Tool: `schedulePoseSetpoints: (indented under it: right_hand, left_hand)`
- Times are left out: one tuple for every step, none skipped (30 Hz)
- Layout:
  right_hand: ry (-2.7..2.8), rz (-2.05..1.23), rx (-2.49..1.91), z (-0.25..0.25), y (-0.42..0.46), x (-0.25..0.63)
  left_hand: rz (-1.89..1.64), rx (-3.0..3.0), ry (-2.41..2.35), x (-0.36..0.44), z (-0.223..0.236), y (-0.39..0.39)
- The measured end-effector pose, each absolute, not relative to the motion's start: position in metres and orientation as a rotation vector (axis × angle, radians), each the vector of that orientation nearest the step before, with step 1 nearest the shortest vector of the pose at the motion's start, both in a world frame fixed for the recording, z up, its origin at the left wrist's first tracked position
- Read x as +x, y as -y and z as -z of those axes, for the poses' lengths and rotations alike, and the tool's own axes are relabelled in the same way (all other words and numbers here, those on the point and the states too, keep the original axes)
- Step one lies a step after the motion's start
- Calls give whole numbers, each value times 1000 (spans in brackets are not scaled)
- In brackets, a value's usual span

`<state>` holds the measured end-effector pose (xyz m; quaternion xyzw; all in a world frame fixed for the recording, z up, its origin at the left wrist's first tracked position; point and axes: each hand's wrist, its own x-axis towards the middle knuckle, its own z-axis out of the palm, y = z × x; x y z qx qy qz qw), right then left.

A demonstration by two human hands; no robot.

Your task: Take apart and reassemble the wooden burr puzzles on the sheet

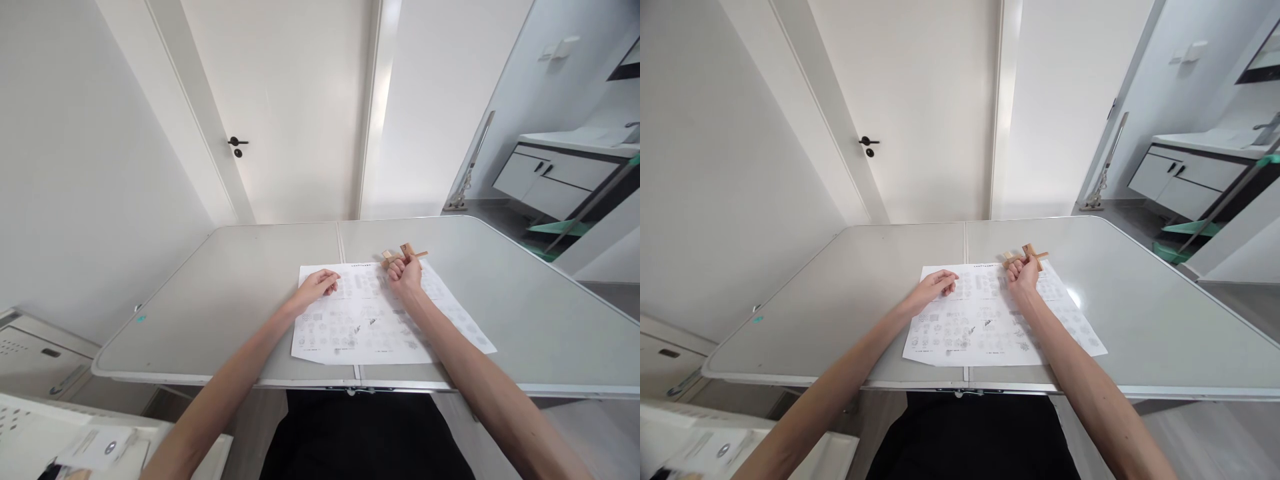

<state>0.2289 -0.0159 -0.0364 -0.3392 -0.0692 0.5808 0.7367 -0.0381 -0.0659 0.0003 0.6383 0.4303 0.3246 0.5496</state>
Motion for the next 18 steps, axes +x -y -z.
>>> schedulePoseSetpoints:
  right_hand:
    - [181, -1267, -756, 37, 16, 229]
    - [214, -1256, -768, 36, 16, 229]
    - [245, -1243, -781, 36, 16, 228]
    - [270, -1228, -794, 35, 17, 227]
    - [287, -1211, -807, 34, 18, 227]
    - [300, -1192, -822, 33, 19, 225]
    - [314, -1172, -835, 31, 21, 224]
    - [334, -1148, -847, 28, 23, 222]
    - [360, -1120, -857, 26, 25, 221]
    - [396, -1090, -863, 23, 27, 219]
    - [435, -1059, -869, 21, 29, 216]
    - [479, -1032, -875, 18, 32, 214]
    - [526, -1012, -883, 15, 34, 211]
    - [572, -1004, -893, 13, 36, 208]
    - [614, -1008, -906, 11, 39, 205]
    - [659, -1017, -917, 9, 42, 201]
    - [709, -1029, -925, 7, 45, 198]
    - [774, -1052, -932, 5, 48, 195]
  left_hand:
    - [-771, 1514, -1019, -38, 0, 66]
    - [-773, 1517, -1017, -38, 1, 65]
    - [-776, 1518, -1015, -38, 1, 65]
    - [-776, 1518, -1013, -38, 2, 65]
    - [-776, 1518, -1012, -38, 2, 64]
    - [-776, 1516, -1011, -38, 2, 64]
    - [-776, 1513, -1011, -38, 2, 64]
    - [-776, 1510, -1009, -38, 3, 64]
    - [-775, 1508, -1007, -38, 3, 64]
    - [-776, 1508, -1007, -38, 3, 63]
    - [-777, 1509, -1008, -38, 3, 63]
    - [-777, 1511, -1009, -38, 3, 63]
    - [-776, 1512, -1010, -38, 4, 63]
    - [-774, 1513, -1012, -38, 4, 63]
    - [-772, 1513, -1014, -38, 4, 63]
    - [-770, 1512, -1013, -38, 3, 63]
    - [-768, 1510, -1009, -38, 3, 63]
    - [-771, 1510, -1004, -38, 3, 63]
